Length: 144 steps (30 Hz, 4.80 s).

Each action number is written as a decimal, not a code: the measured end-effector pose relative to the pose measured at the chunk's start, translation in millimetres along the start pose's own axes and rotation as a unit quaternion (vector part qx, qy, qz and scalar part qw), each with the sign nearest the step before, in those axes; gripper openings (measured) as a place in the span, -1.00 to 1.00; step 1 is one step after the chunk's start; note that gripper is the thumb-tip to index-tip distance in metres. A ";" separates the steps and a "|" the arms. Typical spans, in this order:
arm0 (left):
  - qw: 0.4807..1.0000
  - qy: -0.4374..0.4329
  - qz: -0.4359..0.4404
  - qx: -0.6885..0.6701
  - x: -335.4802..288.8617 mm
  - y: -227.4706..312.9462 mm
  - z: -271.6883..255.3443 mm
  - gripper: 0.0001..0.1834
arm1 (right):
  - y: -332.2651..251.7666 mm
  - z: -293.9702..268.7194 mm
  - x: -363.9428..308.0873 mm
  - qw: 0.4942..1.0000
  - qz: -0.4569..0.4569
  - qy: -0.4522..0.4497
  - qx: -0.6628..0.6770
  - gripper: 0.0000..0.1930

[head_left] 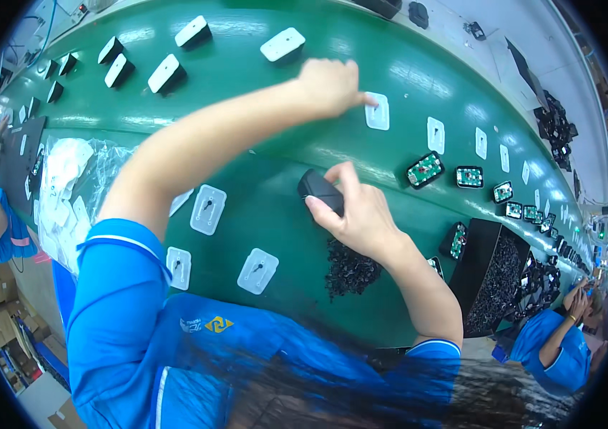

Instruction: The person assembles small electronic devices at a green workbench. They pick up white plastic casings and green circuit boards, insert the boards into the casings, and secure them with black screws. The person handles the components one at a time, placing the finished units on the table.

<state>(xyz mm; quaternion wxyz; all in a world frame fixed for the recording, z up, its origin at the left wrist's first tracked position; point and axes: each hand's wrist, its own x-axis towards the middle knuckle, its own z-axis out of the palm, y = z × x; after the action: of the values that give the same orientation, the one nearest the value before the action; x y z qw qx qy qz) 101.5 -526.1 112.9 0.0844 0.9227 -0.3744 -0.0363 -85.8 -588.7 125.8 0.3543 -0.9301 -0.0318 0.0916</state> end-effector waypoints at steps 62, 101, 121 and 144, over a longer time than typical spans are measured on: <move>0.953 0.156 0.190 -0.175 25.6 -27.8 42.7 -0.72 | 91.5 -102.9 111.9 0.994 0.038 0.098 -0.022 -0.65; 0.972 0.120 0.199 0.022 50.6 105.7 70.4 -0.58 | 82.8 -66.8 -56.7 0.967 0.063 0.163 -0.187 -0.66; 0.911 0.125 0.323 -0.226 22.1 30.0 65.7 -0.34 | 125.1 -95.4 37.6 0.962 0.014 0.240 -0.132 -0.76; 0.933 0.121 0.323 -0.101 25.2 18.2 59.8 -0.29 | 118.4 -101.5 52.5 0.967 0.026 0.205 -0.152 -0.81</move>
<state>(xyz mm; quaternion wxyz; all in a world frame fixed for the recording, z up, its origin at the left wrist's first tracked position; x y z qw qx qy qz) 99.2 -564.2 57.3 0.2286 0.7363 -0.6333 0.0670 -15.4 -736.9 113.7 0.2050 -0.9725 0.0518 -0.0976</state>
